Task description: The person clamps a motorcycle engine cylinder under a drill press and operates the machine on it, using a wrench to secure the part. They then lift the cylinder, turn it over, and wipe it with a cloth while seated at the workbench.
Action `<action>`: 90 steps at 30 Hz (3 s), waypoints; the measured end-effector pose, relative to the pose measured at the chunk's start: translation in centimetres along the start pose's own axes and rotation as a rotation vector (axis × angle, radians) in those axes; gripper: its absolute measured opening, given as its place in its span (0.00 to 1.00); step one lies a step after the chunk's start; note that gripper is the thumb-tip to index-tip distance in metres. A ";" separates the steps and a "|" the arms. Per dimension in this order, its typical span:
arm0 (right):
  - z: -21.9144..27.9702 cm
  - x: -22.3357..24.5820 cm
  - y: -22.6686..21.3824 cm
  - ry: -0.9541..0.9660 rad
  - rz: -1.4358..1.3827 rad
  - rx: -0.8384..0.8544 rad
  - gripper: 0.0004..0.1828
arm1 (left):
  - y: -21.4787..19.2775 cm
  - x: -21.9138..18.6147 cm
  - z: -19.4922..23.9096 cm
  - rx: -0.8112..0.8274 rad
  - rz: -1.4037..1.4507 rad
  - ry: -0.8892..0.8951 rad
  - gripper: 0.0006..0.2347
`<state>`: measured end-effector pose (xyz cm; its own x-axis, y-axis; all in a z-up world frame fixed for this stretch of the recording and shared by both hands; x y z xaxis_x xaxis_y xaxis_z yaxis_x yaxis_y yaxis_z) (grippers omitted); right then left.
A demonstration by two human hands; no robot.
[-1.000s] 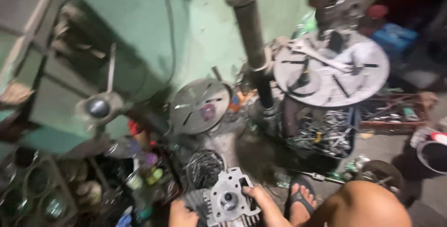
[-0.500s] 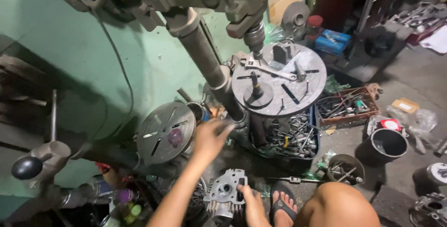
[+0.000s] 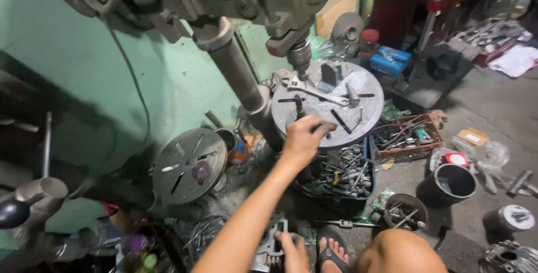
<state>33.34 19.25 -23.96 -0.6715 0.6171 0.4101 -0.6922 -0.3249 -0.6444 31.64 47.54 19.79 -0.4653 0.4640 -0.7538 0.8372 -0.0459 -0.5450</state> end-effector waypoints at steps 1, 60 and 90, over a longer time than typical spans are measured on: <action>2.7 3.0 -3.7 -0.012 0.007 0.024 0.45 | -2.1 -1.5 1.0 0.059 0.018 -0.022 0.07; 19.1 16.0 -12.6 -0.210 -1.085 0.437 0.32 | -15.9 -8.4 29.2 0.413 -0.649 -0.134 0.11; 20.4 19.6 -21.4 -0.825 -1.077 0.234 0.39 | -17.1 9.7 31.5 -0.536 0.146 -0.726 0.13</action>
<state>29.65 23.69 11.05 0.3158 0.0655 0.9466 -0.9386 -0.1246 0.3218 3.78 24.98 10.23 -0.2593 -0.1933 -0.9462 0.8387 0.4407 -0.3199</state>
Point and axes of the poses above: each hand's wrist, its own z-axis away from the middle knuckle, its own y-axis out of the palm, x = y × z, the point moved 3 cm from there along -z, towards the middle knuckle, and after that the axes turned 3 degrees about -y, right-handed, at the moved point
